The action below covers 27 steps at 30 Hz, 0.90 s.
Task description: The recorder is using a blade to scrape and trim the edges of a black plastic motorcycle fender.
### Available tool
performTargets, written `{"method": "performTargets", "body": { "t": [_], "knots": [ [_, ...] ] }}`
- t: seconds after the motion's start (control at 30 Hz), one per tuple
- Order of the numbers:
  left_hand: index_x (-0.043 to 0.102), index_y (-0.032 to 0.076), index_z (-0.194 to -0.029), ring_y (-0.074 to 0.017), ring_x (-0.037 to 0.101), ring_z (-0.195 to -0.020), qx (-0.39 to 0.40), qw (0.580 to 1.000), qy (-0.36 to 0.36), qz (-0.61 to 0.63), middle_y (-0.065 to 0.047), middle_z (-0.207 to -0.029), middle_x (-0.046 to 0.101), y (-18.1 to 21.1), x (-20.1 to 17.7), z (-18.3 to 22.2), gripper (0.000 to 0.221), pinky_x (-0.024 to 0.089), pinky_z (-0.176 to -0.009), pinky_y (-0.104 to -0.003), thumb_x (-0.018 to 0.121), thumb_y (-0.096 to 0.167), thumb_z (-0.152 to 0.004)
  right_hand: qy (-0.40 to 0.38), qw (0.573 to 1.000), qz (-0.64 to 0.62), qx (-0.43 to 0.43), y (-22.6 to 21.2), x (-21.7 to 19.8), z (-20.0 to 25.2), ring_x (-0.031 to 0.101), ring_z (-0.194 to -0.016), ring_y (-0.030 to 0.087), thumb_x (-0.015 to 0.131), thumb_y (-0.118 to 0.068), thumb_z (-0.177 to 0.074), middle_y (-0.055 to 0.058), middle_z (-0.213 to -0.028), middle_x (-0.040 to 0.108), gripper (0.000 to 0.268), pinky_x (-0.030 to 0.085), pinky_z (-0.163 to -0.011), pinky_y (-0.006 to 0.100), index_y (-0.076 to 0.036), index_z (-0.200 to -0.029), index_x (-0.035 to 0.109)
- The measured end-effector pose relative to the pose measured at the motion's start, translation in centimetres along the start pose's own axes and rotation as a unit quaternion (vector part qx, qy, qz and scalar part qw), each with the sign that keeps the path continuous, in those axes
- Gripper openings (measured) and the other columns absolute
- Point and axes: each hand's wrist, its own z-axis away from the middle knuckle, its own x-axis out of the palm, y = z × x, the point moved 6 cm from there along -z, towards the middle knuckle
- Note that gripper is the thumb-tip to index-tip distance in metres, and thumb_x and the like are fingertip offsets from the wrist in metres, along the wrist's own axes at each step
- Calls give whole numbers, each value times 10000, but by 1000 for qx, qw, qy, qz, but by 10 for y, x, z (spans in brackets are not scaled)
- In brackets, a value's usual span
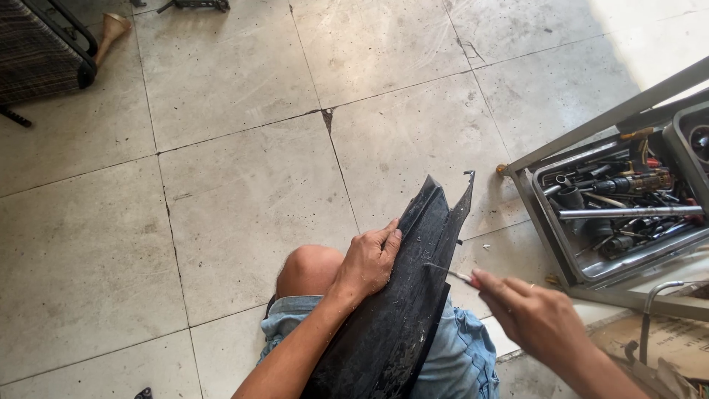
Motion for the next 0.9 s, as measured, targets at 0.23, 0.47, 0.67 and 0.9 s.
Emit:
{"method": "performTargets", "body": {
  "t": [0.23,0.47,0.67,0.9],
  "knots": [
    [632,-15,-1302,-314,770,-877,12,1000,7,-5,-239,-1200,712,-1,0,1,474,632,-674,-359,477,312,-996,-42,996,-52,-64,-46,2,25,709,-432,101,586,-325,-926,22,-1001,786,427,632,-321,243,-237,-1343,568],
    [638,-9,-1289,-313,747,-1033,8,1000,10,7,-194,-1285,684,-3,1,1,464,620,-806,-351,484,307,-986,-32,997,-17,-70,-63,7,33,757,-555,144,571,-289,-939,52,-938,764,441,663,-423,256,-165,-1360,531],
    [638,-5,-1291,-321,757,-996,2,1000,7,1,-205,-1255,696,0,0,2,468,623,-782,-362,477,315,-992,31,1000,1,-6,-22,-2,3,673,-379,108,456,-291,-989,66,-797,761,295,554,-241,212,-192,-1205,631],
    [625,12,-1320,-318,750,-1034,-17,1000,-6,1,-191,-1323,664,-3,2,2,485,638,-779,-359,456,335,-1000,86,990,-80,-83,-21,1,-10,600,-319,27,474,-327,-996,-23,-645,748,291,446,-196,143,-188,-1173,659]
  ]
}}
